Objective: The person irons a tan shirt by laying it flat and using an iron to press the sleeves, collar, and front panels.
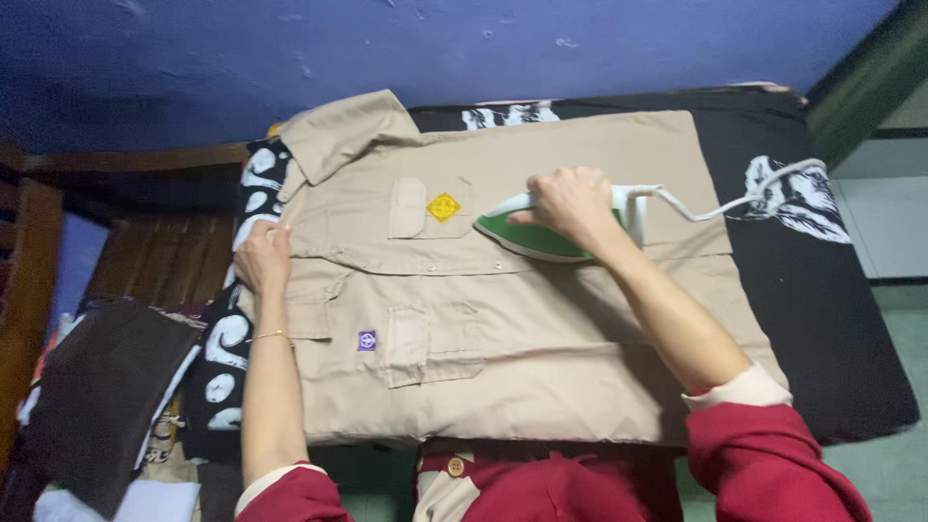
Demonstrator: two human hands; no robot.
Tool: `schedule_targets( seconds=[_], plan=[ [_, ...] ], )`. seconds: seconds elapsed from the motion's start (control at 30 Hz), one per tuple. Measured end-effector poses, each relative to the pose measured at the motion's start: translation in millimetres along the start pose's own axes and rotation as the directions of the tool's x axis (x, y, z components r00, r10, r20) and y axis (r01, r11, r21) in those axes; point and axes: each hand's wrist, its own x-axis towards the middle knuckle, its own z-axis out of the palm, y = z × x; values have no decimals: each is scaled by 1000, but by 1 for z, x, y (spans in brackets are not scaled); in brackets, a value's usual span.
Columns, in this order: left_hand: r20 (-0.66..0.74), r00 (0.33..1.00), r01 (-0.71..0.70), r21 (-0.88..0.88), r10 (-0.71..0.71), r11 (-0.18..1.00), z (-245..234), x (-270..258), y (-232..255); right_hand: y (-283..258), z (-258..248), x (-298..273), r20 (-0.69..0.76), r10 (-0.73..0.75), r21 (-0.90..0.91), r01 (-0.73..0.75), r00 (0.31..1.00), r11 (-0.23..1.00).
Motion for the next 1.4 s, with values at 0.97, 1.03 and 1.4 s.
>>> schedule_targets(
  seconds=[0.97, 1.03, 1.4],
  plan=[
    [-42, 998, -37, -6, 37, 999, -1, -4, 0, 164, -19, -104, 297, 39, -272, 46, 954, 961],
    [-31, 999, -23, -8, 23, 1000, 0, -4, -2, 153, -18, -111, 228, 59, -318, 17, 972, 948],
    [-59, 997, -51, -17, 50, 999, 5, -3, -6, 53, -2, -69, 61, -49, -90, 54, 997, 995]
  ],
)
